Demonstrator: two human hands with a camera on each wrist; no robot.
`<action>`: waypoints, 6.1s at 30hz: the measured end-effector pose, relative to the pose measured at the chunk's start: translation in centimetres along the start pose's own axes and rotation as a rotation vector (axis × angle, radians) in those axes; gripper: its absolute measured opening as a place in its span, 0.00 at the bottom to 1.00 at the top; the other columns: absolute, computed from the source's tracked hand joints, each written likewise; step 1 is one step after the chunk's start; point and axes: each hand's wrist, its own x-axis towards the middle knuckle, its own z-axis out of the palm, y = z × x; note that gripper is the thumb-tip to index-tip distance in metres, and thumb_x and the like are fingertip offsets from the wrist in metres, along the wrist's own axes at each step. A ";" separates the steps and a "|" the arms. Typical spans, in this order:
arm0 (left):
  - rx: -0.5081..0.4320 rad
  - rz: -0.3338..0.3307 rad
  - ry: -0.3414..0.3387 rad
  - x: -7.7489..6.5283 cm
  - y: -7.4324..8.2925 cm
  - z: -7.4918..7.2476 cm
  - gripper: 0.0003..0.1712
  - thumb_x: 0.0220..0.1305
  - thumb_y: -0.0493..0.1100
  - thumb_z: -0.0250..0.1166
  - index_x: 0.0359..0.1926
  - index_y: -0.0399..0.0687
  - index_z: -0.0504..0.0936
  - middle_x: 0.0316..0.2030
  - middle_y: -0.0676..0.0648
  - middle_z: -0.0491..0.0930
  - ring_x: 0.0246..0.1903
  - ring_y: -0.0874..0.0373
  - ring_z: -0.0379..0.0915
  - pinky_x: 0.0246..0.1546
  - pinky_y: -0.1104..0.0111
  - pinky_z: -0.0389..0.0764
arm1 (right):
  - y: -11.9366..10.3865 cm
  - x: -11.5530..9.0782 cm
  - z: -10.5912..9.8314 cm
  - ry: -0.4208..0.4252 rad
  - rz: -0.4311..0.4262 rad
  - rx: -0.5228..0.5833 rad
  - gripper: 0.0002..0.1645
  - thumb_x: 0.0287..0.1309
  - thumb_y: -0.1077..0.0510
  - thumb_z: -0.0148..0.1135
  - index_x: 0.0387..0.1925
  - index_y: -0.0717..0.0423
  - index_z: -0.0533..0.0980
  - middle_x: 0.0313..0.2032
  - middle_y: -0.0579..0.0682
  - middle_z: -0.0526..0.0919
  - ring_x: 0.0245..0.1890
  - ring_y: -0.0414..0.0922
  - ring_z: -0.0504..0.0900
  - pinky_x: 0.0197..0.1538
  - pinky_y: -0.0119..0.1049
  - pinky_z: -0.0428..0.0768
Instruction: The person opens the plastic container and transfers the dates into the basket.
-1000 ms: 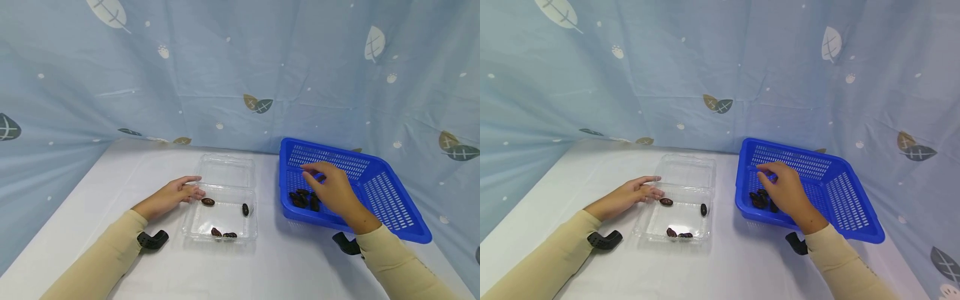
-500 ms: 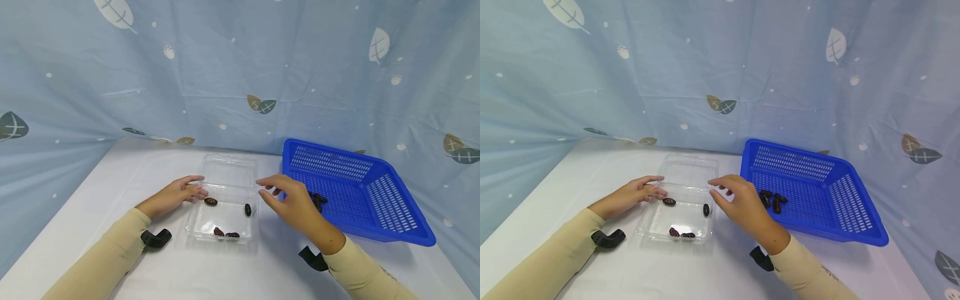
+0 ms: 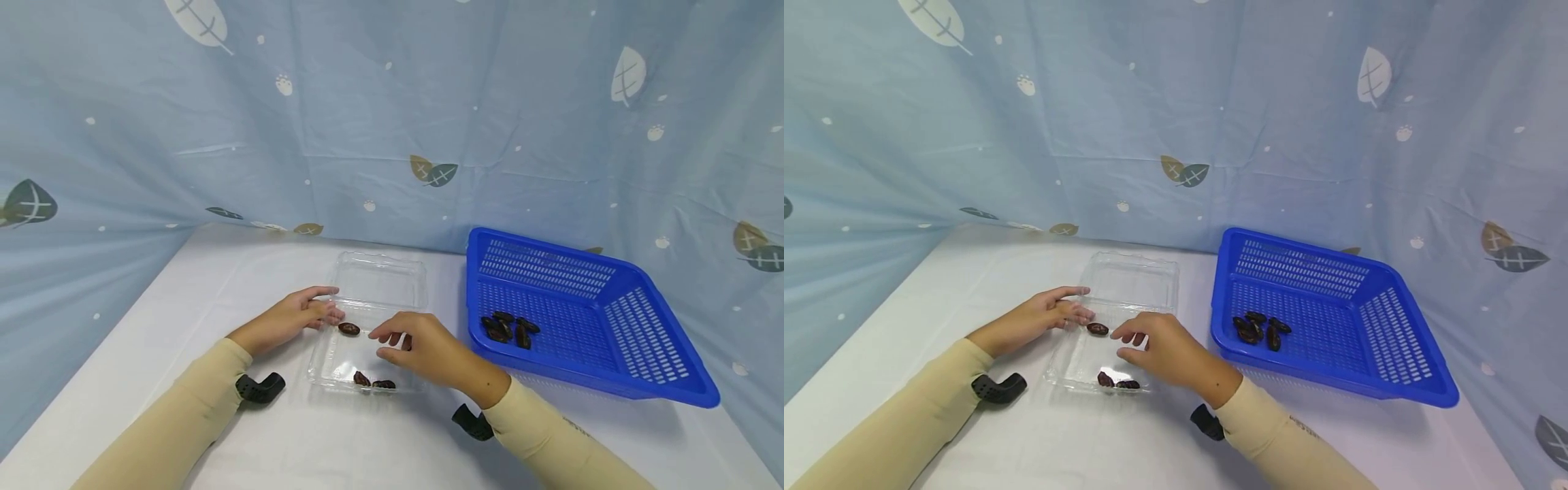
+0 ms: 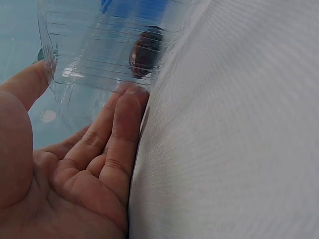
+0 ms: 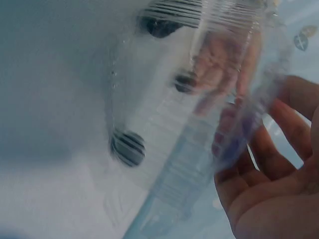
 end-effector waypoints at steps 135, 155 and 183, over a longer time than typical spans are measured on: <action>0.015 0.005 -0.010 0.1 0.3 -0.2 0.36 0.78 0.54 0.52 0.76 0.41 0.55 0.58 0.38 0.81 0.59 0.48 0.78 0.55 0.66 0.78 | 12.0 -11.8 -14.2 0.126 0.547 -0.397 0.10 0.63 0.60 0.64 0.43 0.64 0.82 0.39 0.61 0.87 0.40 0.57 0.86 0.40 0.53 0.85; -0.023 -0.083 -0.014 -0.2 1.5 0.3 0.37 0.75 0.51 0.58 0.75 0.41 0.57 0.58 0.37 0.81 0.48 0.53 0.80 0.41 0.67 0.82 | 0.0 -5.7 -6.3 0.523 -0.036 -0.200 0.09 0.59 0.68 0.67 0.39 0.54 0.85 0.34 0.48 0.86 0.31 0.38 0.79 0.30 0.31 0.80; -0.164 -0.225 -0.254 -1.2 1.7 0.0 0.25 0.78 0.53 0.50 0.69 0.51 0.69 0.36 0.42 0.72 0.24 0.53 0.83 0.20 0.64 0.83 | -0.3 3.3 2.9 0.035 0.068 -0.036 0.13 0.62 0.66 0.66 0.46 0.54 0.86 0.46 0.49 0.89 0.31 0.42 0.81 0.30 0.26 0.77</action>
